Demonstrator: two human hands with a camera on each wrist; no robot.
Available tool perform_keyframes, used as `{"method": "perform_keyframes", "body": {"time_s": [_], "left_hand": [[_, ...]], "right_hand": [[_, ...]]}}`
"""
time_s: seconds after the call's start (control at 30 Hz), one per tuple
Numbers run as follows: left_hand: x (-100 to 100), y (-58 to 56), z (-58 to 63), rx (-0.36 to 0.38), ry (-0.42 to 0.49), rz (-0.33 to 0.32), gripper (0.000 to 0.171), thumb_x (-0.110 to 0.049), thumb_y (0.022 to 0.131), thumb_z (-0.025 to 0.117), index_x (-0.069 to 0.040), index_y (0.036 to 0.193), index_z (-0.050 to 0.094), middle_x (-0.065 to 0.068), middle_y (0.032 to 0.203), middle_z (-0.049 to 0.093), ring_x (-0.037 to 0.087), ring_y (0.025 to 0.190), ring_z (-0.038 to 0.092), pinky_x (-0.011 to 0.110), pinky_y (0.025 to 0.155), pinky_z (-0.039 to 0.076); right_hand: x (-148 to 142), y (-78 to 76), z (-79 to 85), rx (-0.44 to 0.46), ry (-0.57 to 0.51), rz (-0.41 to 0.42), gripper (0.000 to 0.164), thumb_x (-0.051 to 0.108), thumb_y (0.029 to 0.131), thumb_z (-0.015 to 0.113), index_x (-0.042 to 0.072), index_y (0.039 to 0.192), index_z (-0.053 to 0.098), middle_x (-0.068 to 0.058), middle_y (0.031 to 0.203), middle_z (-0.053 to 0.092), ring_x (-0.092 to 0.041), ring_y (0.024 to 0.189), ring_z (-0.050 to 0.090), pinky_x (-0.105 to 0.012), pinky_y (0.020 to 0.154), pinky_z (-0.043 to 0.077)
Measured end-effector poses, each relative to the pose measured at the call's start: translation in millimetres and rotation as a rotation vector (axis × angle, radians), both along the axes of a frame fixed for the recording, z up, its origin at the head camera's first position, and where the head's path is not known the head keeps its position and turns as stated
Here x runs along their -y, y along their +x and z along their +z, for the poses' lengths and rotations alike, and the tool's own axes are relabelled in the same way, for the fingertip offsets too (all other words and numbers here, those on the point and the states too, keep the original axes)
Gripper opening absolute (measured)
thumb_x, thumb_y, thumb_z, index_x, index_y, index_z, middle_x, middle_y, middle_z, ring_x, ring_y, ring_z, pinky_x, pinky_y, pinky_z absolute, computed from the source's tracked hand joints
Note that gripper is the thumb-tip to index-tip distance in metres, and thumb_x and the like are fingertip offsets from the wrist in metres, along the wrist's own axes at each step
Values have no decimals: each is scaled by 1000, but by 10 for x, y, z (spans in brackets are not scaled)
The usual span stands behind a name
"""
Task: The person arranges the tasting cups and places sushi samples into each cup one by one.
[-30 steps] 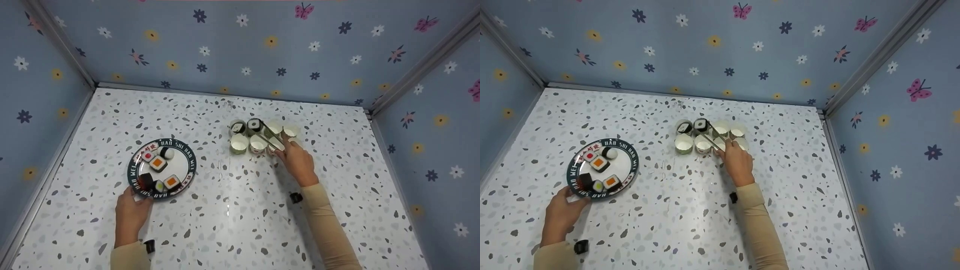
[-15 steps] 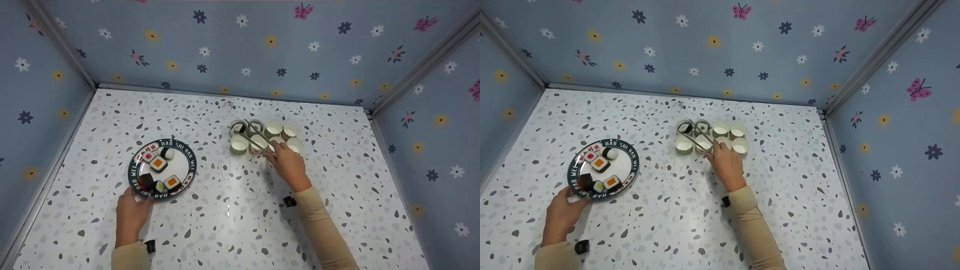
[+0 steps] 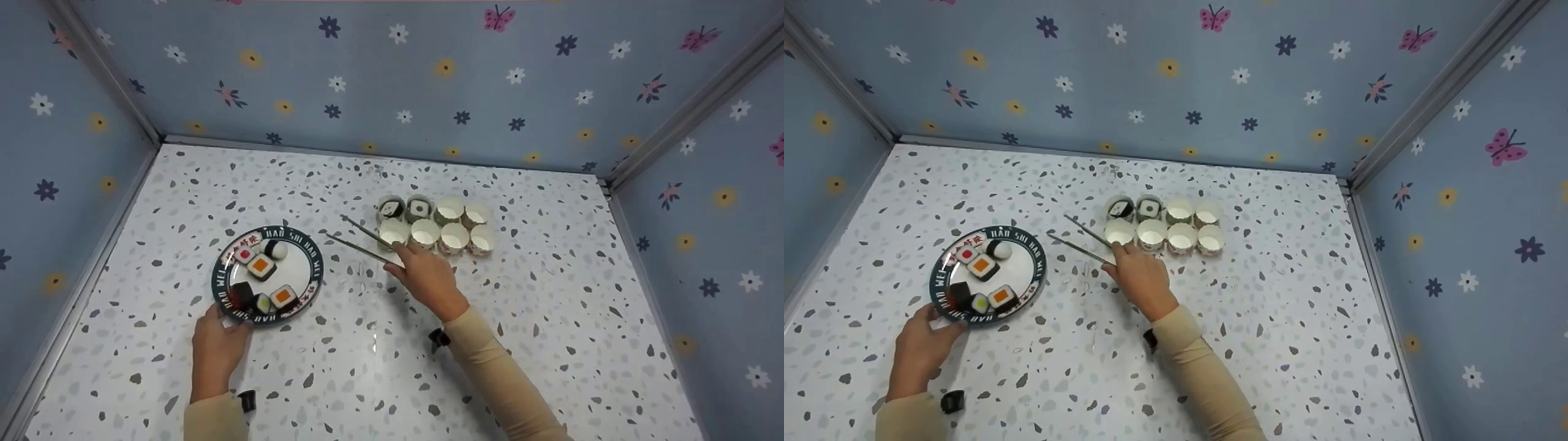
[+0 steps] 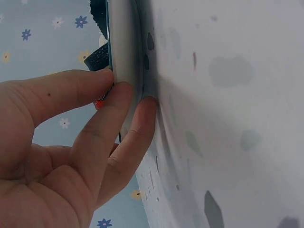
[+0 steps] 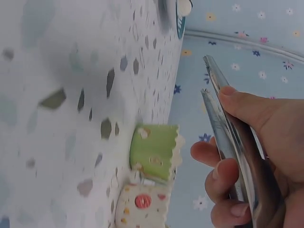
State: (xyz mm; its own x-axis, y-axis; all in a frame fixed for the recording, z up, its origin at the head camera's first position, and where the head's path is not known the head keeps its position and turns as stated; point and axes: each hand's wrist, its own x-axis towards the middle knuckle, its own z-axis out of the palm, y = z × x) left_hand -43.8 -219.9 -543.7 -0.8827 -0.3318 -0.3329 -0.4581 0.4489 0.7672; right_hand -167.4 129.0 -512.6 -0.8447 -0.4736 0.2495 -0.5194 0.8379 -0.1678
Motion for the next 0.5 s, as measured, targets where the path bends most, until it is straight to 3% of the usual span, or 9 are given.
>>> {"method": "perform_keyframes", "body": {"time_s": [0.07,0.2,0.33,0.5], "left_hand": [[-3,0,-2,-6,-7,-3,72,-12,94,61,17,148,24,42,143,33,53,134,31,61,112,23],[-11,-3,-8,-17,-22,-3,72,-11,94,62,18,148,25,42,143,34,54,135,31,61,112,24],[-15,-6,-14,-11,-20,5,72,-11,94,62,17,148,25,41,144,33,53,136,31,61,112,24],[-8,-4,-17,-2,-14,3,73,-12,94,62,17,149,24,41,144,32,54,137,28,61,113,22]], "right_hand": [[66,16,-8,20,-9,11,47,45,98,62,13,132,64,-9,114,70,-31,79,69,-43,57,55],[187,49,-16,61,-17,27,46,45,98,62,15,132,62,-6,119,69,-31,75,68,-44,55,54],[312,72,-36,116,14,39,44,47,98,59,16,129,61,-5,109,69,-28,66,65,-42,51,52],[473,86,-75,180,51,73,46,48,99,58,17,131,61,-2,104,69,-21,73,66,-38,57,54]]}}
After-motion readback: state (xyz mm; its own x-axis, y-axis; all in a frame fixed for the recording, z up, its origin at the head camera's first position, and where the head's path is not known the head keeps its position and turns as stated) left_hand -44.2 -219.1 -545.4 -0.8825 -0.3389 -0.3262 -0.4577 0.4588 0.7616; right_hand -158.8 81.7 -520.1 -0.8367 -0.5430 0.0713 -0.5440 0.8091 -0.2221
